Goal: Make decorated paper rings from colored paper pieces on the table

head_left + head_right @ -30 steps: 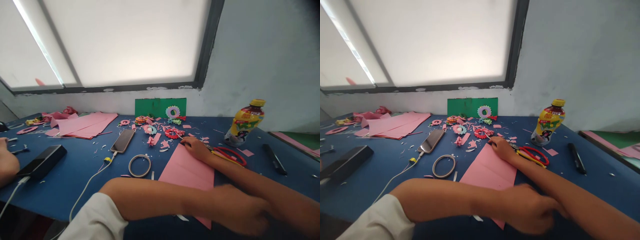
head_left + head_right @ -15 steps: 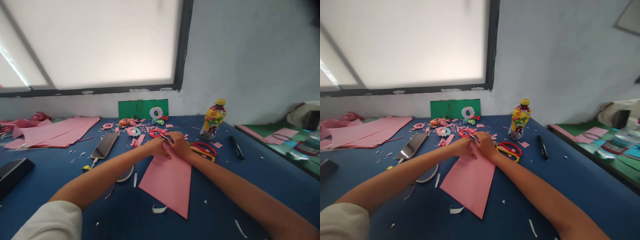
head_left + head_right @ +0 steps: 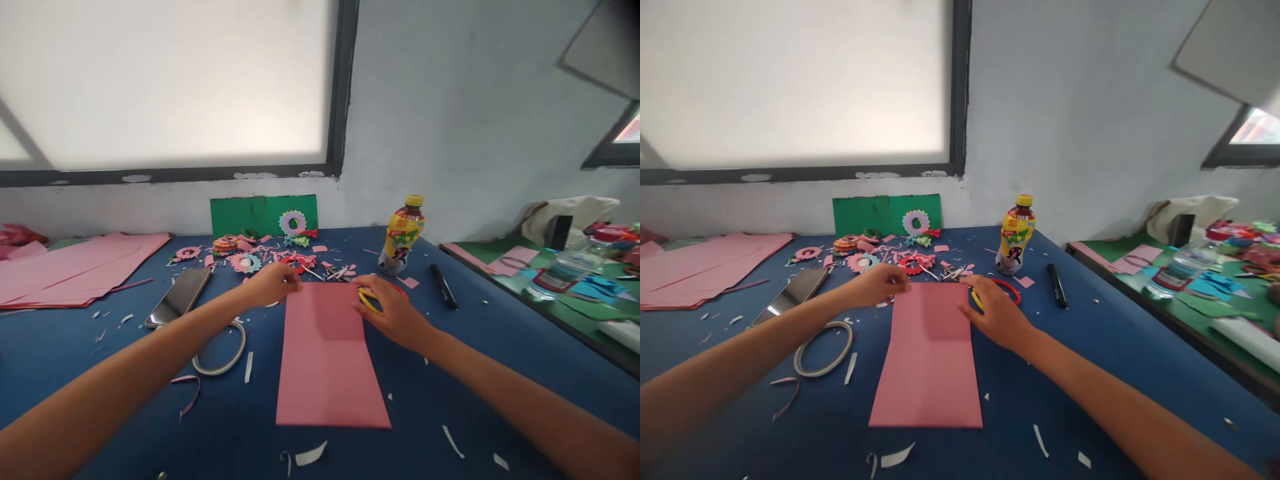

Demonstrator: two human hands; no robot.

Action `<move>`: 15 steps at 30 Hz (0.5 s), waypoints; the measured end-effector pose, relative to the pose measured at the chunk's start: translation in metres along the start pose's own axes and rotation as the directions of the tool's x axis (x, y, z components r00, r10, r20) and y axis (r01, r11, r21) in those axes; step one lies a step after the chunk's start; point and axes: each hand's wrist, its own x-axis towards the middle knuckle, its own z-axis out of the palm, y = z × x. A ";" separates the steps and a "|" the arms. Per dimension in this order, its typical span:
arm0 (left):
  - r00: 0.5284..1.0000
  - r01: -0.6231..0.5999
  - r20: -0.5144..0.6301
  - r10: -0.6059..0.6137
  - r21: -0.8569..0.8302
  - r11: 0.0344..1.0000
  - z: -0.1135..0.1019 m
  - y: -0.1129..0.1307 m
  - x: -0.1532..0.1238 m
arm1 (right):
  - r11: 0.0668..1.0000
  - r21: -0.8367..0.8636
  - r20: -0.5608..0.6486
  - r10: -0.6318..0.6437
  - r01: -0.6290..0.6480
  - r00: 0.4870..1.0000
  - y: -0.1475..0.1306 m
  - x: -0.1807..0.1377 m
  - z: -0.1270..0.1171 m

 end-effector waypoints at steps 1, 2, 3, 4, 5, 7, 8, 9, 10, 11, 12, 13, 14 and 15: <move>0.998 -0.014 -0.062 0.013 -0.015 1.000 -0.007 0.007 -0.002 | 0.999 0.030 -0.054 -0.020 0.022 0.998 -0.009 0.000 0.002; 0.992 -0.028 -0.123 0.024 -0.028 0.999 -0.014 0.015 -0.003 | 0.998 0.054 -0.120 -0.014 0.020 0.993 -0.018 0.001 0.004; 0.983 -0.044 -0.178 0.036 -0.042 0.998 -0.022 0.021 -0.004 | 0.996 0.085 -0.190 0.013 0.003 0.982 -0.023 0.005 0.006; 0.973 -0.067 -0.227 0.052 -0.060 0.996 -0.030 0.027 -0.005 | 0.992 0.124 -0.252 0.062 -0.031 0.966 -0.027 0.010 0.008; 0.960 -0.099 -0.273 0.071 -0.090 0.991 -0.039 0.032 -0.006 | 0.980 0.182 -0.295 0.127 -0.075 0.947 -0.027 0.016 0.009; 0.932 -0.160 -0.352 0.091 -0.174 0.972 -0.054 0.037 -0.009 | 0.920 0.359 -0.276 0.267 -0.158 0.923 -0.023 0.029 0.009; 0.920 -0.171 -0.383 0.084 -0.200 0.965 -0.059 0.038 -0.012 | 0.867 0.456 -0.206 0.321 -0.200 0.924 -0.019 0.035 0.007; 0.905 -0.164 -0.421 0.068 -0.198 0.966 -0.062 0.037 -0.017 | 0.808 0.538 -0.111 0.352 -0.242 0.929 -0.014 0.040 0.005; 0.881 -0.147 -0.469 0.061 -0.151 0.978 -0.061 0.036 -0.024 | 0.759 0.584 -0.023 0.369 -0.287 0.929 -0.010 0.044 0.001; 0.848 -0.137 -0.523 0.084 -0.062 0.989 -0.057 0.034 -0.034 | 0.734 0.605 0.015 0.378 -0.309 0.926 -0.006 0.047 -0.003; 0.815 -0.129 -0.564 0.137 0.055 0.990 -0.048 0.033 -0.046 | 0.715 0.620 0.024 0.395 -0.324 0.919 -0.004 0.049 -0.008; 0.780 -0.159 -0.574 0.248 0.201 0.967 -0.035 0.033 -0.061 | 0.694 0.638 0.020 0.418 -0.334 0.908 -0.002 0.051 -0.013; 0.781 -0.232 -0.504 0.369 0.314 0.921 -0.019 0.033 -0.077 | 0.653 0.670 0.031 0.450 -0.352 0.893 -0.001 0.051 -0.018; 0.816 -0.342 -0.338 0.469 0.373 0.863 0.000 0.034 -0.093 | 0.598 0.700 0.084 0.474 -0.391 0.876 0.000 0.051 -0.023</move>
